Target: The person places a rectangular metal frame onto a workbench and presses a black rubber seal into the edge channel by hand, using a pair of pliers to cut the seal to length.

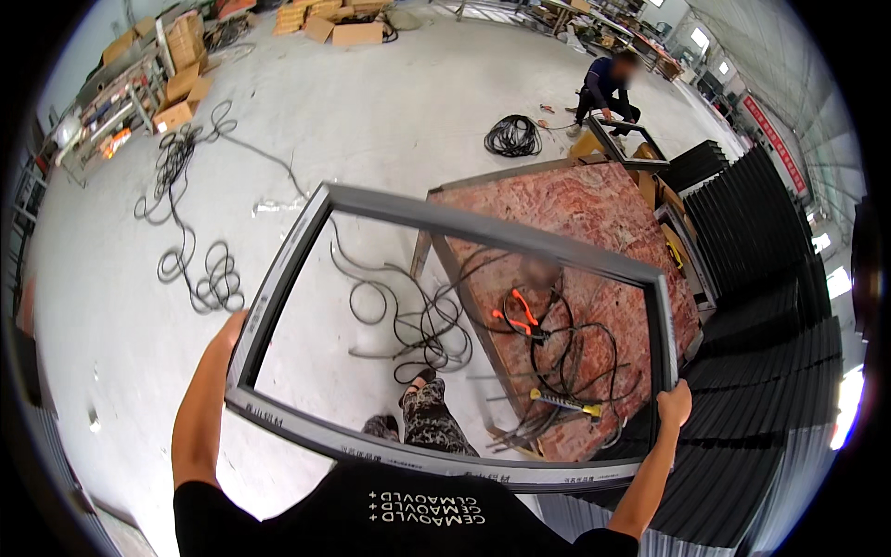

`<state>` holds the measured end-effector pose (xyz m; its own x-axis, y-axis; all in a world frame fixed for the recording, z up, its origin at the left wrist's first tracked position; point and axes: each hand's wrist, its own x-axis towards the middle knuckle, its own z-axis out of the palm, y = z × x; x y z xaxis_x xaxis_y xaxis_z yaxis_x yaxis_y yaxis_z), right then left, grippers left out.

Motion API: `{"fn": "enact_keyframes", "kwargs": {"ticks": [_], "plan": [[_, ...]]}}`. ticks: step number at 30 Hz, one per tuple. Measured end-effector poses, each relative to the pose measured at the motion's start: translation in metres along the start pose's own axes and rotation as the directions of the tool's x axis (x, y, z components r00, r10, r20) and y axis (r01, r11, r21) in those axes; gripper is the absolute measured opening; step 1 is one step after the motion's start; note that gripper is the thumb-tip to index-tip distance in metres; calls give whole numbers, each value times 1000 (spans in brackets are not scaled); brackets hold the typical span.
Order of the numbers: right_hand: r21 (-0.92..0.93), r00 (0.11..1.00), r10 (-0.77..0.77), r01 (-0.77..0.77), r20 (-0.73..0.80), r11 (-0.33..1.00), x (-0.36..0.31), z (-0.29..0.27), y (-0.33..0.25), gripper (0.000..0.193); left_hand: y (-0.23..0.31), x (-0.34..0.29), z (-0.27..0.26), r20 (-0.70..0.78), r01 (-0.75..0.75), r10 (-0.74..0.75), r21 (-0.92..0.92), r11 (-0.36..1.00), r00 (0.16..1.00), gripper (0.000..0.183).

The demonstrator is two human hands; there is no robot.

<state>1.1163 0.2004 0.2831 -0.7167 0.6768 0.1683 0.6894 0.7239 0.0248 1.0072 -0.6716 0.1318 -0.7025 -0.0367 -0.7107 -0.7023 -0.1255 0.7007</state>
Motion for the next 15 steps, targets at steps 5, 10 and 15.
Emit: {"fn": "enact_keyframes", "kwargs": {"ticks": [5,10,15], "plan": [[9,995,-56,55,79,998,59,77,-63,35,32,51,-26,-86,93,-90,31,995,992,38],[22,993,10,-13,118,1000,117,146,-107,30,128,103,16,-139,147,-131,113,983,982,37],[10,955,193,-200,224,980,150,152,-128,29,233,140,94,-215,266,-229,168,949,950,34]]}}
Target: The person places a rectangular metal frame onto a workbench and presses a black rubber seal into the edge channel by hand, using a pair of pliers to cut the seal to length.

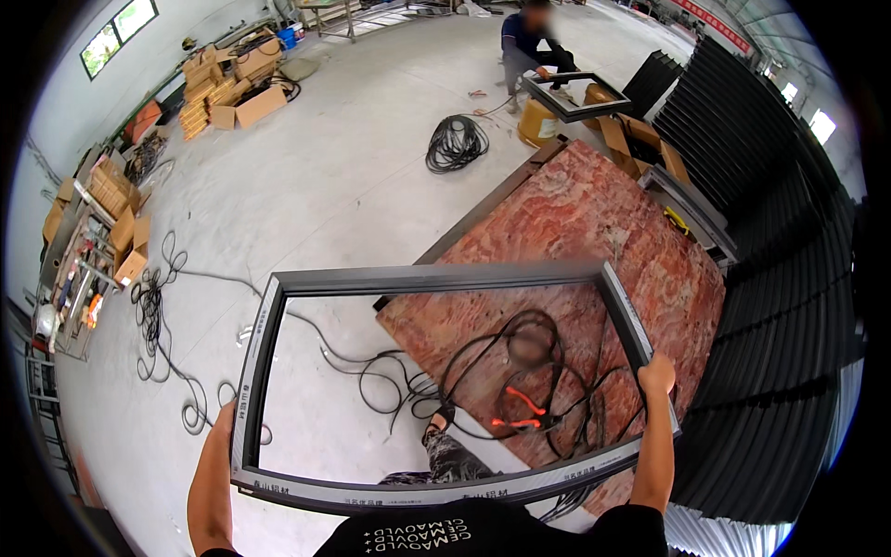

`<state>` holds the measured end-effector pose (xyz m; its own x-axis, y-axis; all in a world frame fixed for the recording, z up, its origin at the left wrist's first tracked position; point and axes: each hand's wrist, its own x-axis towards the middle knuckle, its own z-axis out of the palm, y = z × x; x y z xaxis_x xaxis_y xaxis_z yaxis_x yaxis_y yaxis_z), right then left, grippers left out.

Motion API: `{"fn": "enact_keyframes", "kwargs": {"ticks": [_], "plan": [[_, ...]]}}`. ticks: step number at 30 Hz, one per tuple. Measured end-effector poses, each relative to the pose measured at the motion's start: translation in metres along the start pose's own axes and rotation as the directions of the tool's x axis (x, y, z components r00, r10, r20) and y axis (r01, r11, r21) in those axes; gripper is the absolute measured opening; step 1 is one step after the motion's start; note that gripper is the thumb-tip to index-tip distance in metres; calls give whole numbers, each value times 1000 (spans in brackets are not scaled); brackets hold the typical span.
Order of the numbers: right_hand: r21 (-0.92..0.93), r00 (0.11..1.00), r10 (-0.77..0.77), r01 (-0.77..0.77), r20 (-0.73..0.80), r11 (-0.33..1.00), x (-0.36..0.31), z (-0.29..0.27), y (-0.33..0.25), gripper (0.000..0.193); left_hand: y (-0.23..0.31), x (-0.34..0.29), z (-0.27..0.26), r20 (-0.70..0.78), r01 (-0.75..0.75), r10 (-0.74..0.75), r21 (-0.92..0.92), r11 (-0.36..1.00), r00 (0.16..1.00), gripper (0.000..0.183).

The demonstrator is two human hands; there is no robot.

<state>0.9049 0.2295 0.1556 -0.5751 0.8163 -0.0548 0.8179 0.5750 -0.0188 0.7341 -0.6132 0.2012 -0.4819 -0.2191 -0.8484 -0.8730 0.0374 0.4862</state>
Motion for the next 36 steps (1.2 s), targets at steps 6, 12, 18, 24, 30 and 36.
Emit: {"fn": "enact_keyframes", "kwargs": {"ticks": [6,12,18,24,30,36], "plan": [[102,986,134,-124,-98,987,58,22,47,39,91,88,88,66,-201,190,285,937,979,25],[290,938,320,-271,-136,918,96,-9,25,42,182,148,269,210,-356,302,309,882,930,27],[383,908,-66,239,-414,892,35,-15,-91,22,305,247,399,377,-545,405,432,719,833,37],[642,923,214,45,-320,765,-52,-3,-183,17,378,229,555,470,-641,444,461,614,763,39],[618,939,177,47,-296,785,-29,7,-366,16,383,262,636,757,-848,477,528,-44,447,31],[471,930,174,0,-325,882,95,60,-536,29,389,387,538,873,-942,367,334,32,322,37]]}}
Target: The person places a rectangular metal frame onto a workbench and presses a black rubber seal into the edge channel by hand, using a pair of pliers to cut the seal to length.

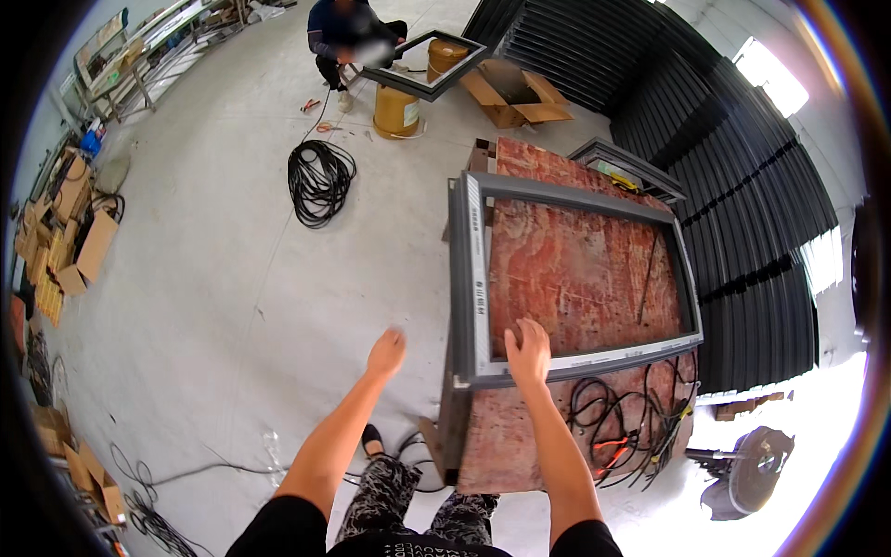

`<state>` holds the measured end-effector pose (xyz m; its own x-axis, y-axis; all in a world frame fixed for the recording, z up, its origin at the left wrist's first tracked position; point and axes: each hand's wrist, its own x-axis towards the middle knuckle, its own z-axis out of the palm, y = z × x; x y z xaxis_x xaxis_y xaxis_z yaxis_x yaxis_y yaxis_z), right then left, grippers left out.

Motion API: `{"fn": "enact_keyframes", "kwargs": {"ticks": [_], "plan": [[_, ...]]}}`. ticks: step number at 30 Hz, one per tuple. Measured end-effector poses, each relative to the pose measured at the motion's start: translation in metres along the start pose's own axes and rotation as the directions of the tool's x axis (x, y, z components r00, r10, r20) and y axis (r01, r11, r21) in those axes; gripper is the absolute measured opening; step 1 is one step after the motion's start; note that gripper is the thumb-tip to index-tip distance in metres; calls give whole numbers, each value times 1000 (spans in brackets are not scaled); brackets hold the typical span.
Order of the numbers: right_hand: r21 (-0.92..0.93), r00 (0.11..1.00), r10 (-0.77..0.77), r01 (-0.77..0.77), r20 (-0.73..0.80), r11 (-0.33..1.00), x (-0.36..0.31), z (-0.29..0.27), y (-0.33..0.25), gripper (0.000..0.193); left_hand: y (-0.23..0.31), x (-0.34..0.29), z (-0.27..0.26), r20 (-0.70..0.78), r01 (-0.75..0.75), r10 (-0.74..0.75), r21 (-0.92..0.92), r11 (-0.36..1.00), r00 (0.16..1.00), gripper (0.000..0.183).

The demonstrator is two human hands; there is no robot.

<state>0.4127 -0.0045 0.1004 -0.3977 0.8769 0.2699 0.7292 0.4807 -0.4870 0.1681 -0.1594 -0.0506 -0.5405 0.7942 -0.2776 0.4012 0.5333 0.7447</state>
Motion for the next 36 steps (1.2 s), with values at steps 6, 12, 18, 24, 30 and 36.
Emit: {"fn": "enact_keyframes", "kwargs": {"ticks": [6,12,18,24,30,36], "plan": [[-217,909,361,-317,210,923,21,69,-41,58,-213,-177,-78,180,824,-821,-309,475,541,19],[-210,906,368,-326,208,922,25,64,-53,54,-154,-184,-82,339,809,-750,-398,432,567,30],[-162,919,332,-302,213,939,25,63,-60,53,-70,-100,-108,71,304,-311,93,948,948,77],[-204,898,364,-319,246,926,27,62,-51,52,127,-9,-208,-312,-283,368,284,916,876,80],[-186,838,444,-404,317,896,33,59,-51,50,166,75,-189,-240,-304,361,241,921,901,74],[-132,841,446,-427,305,895,32,56,-46,51,202,121,-103,18,-368,375,244,897,927,66]]}}
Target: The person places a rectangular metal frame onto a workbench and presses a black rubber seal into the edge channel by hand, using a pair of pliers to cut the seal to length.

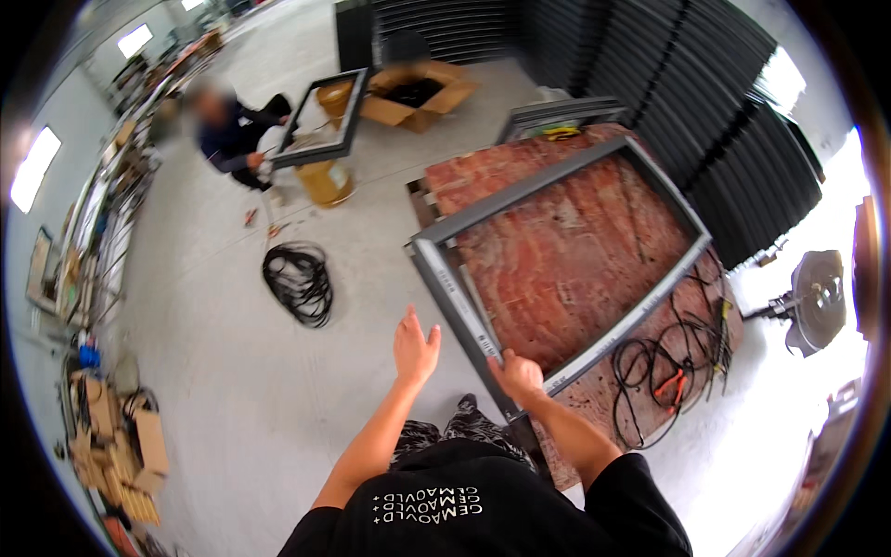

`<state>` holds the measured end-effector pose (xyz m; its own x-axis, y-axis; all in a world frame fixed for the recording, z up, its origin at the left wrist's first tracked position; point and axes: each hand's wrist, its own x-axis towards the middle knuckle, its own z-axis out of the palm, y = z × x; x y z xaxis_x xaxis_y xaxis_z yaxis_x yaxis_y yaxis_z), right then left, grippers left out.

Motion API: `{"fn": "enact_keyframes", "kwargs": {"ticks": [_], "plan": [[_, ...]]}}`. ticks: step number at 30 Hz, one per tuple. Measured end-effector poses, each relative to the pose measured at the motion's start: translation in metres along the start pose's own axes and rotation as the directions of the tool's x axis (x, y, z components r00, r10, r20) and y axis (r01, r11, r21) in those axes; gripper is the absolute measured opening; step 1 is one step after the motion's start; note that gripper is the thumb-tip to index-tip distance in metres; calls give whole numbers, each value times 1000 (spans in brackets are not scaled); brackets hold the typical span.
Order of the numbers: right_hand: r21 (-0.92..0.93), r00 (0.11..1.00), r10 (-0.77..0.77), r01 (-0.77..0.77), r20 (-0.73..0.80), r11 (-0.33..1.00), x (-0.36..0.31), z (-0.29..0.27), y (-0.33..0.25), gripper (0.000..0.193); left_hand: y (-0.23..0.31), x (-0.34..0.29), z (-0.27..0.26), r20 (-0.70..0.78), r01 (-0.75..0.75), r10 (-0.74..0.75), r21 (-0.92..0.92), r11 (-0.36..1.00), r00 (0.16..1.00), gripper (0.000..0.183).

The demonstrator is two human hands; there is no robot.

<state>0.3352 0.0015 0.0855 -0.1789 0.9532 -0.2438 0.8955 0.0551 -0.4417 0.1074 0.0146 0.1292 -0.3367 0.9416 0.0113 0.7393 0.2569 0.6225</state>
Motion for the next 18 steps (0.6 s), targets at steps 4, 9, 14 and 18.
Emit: {"fn": "enact_keyframes", "kwargs": {"ticks": [4,9,14,18], "plan": [[-51,999,21,-22,-33,998,3,4,2,51,14,59,37,-40,-269,277,142,952,960,61],[-48,991,98,-103,-95,993,0,4,-10,50,39,104,57,358,-645,562,174,744,746,34],[-22,911,365,-376,-192,926,2,16,-38,51,8,144,92,455,-904,804,2,428,382,49],[21,795,606,-606,-16,795,14,4,-55,54,13,166,93,530,-899,802,-156,410,274,49]]}}
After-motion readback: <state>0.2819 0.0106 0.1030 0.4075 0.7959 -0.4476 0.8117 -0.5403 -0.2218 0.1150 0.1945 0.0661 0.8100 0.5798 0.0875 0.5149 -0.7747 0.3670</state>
